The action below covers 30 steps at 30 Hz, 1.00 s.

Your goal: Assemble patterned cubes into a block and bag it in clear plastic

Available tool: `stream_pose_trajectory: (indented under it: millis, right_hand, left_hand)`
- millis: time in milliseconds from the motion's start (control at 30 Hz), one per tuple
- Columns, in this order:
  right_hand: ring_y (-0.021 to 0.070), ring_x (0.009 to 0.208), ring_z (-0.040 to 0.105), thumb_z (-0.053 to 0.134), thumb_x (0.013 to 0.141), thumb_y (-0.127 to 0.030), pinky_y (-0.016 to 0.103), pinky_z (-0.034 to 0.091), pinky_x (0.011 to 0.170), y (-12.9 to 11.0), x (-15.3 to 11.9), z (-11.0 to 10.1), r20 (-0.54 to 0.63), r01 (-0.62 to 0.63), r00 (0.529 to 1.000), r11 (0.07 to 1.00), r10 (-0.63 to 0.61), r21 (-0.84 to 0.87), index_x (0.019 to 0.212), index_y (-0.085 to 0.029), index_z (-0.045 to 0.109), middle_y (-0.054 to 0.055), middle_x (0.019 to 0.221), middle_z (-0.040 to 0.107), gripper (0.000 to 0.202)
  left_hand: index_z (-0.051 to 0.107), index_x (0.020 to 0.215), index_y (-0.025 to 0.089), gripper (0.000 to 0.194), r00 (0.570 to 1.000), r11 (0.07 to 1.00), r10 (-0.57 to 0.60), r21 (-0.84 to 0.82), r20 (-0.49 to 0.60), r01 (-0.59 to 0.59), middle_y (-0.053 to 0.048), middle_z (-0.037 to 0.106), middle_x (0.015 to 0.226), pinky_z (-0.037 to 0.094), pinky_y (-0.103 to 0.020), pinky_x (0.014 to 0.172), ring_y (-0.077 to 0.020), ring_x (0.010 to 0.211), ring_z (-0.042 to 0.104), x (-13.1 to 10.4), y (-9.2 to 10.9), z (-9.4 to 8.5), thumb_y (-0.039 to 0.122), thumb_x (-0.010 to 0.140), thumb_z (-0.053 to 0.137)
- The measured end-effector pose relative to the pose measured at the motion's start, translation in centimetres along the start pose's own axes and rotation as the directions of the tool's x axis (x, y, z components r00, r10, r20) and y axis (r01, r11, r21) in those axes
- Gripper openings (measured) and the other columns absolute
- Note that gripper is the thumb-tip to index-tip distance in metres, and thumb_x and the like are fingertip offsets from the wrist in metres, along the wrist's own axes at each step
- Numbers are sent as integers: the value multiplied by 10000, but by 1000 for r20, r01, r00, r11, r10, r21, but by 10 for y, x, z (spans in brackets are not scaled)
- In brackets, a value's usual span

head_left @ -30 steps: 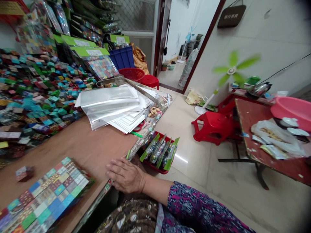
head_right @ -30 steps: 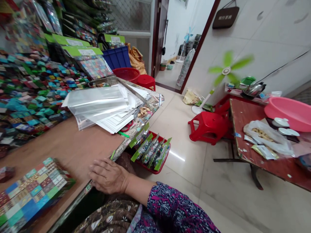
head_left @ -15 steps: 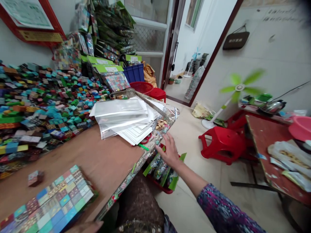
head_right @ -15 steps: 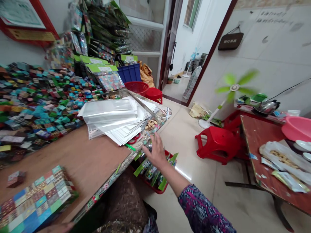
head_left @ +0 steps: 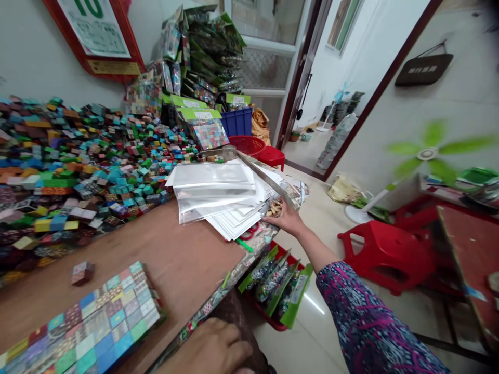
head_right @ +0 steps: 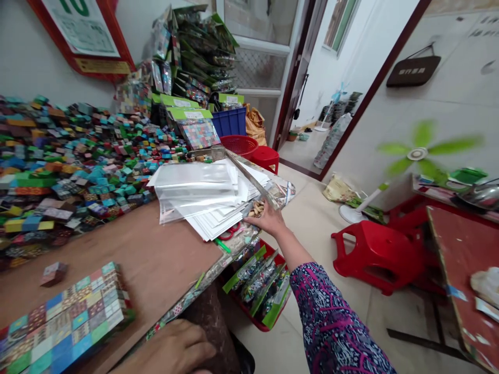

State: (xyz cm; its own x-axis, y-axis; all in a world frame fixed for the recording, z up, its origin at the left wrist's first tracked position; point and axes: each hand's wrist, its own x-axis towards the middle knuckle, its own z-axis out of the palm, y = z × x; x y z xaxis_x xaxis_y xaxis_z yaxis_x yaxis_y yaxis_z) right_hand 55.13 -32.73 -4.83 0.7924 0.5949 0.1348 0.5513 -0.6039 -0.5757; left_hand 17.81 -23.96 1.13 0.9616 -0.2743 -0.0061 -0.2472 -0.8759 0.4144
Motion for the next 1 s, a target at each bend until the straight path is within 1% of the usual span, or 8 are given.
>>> stream_pose_trajectory:
  millis: [100, 200, 333, 400, 600, 700, 833, 1000]
  right_hand:
    - [420, 1409, 427, 756, 646, -729, 537, 314, 1178, 1, -1, 2, 16, 2, 1000, 1000, -2, 4, 1554, -74, 293, 266, 1538, 426, 1211]
    - [426, 1380, 459, 735, 672, -739, 546, 346, 1151, 1, -4, 3, 11, 19, 1000, 1000, -19, 3, 1555, -90, 304, 265, 1515, 451, 1178]
    - [443, 1415, 406, 739, 667, -748, 576, 334, 1153, 4, -1, 6, -6, 73, 997, 997, -73, -1, 1560, -61, 282, 293, 1540, 403, 1216]
    - [424, 1428, 394, 738, 699, -714, 570, 325, 1164, 7, 1, 7, -12, 132, 991, 991, -132, -1, 1540, -65, 327, 282, 1546, 404, 1139]
    - [307, 1314, 525, 643, 878, -521, 497, 369, 1156, 13, 0, 11, -60, 360, 931, 933, -359, -1, 1346, -162, 570, 166, 1355, 611, 595]
    - [317, 1335, 501, 620, 902, -495, 514, 379, 1149, 13, -1, 14, -109, 414, 904, 910, -413, -14, 1362, -158, 562, 181, 1388, 575, 574]
    - [343, 1397, 437, 614, 914, -476, 549, 365, 1158, 13, 1, 20, -167, 467, 869, 884, -466, -37, 1426, -166, 529, 201, 1492, 478, 604]
    - [273, 1173, 598, 557, 959, -354, 447, 476, 1051, 12, 1, 22, -204, 556, 808, 830, -553, -51, 1204, -200, 687, 147, 1206, 654, 317]
  left_hand:
    - [682, 999, 232, 138, 994, 1000, 9, -13, 107, -7, -27, 713, 940, 524, -314, 830, -191, 869, 679, 33, 2, -5, 321, 966, 582]
    - [701, 1001, 215, 160, 986, 998, 61, 4, 152, -62, -39, 713, 917, 519, -333, 788, -214, 850, 675, 68, -2, -10, 332, 945, 608]
    - [718, 986, 193, 201, 984, 986, 125, 99, 123, -138, -60, 711, 939, 514, -368, 815, -235, 895, 665, 106, -16, -9, 329, 962, 572]
    - [713, 971, 193, 205, 985, 970, 144, 185, 90, -158, -62, 704, 965, 512, -373, 833, -235, 930, 655, 120, -24, -6, 339, 964, 569]
    - [688, 1091, 186, 260, 988, 939, 153, 310, 8, -148, -112, 663, 1228, 462, -469, 995, -304, 1182, 583, 148, -45, 2, 344, 988, 509]
    - [660, 1212, 176, 319, 987, 922, 160, 360, -15, -144, -151, 584, 1397, 389, -533, 1083, -346, 1313, 513, 160, -54, 5, 340, 989, 500]
    - [617, 1322, 173, 407, 982, 896, 189, 409, -1, -172, -160, 544, 1469, 321, -533, 1150, -341, 1396, 454, 173, -63, 9, 374, 978, 531]
    - [580, 1374, 139, 515, 985, 877, 171, 459, -14, -146, -184, 533, 1488, 314, -561, 1157, -355, 1413, 442, 183, -68, 17, 411, 938, 608]
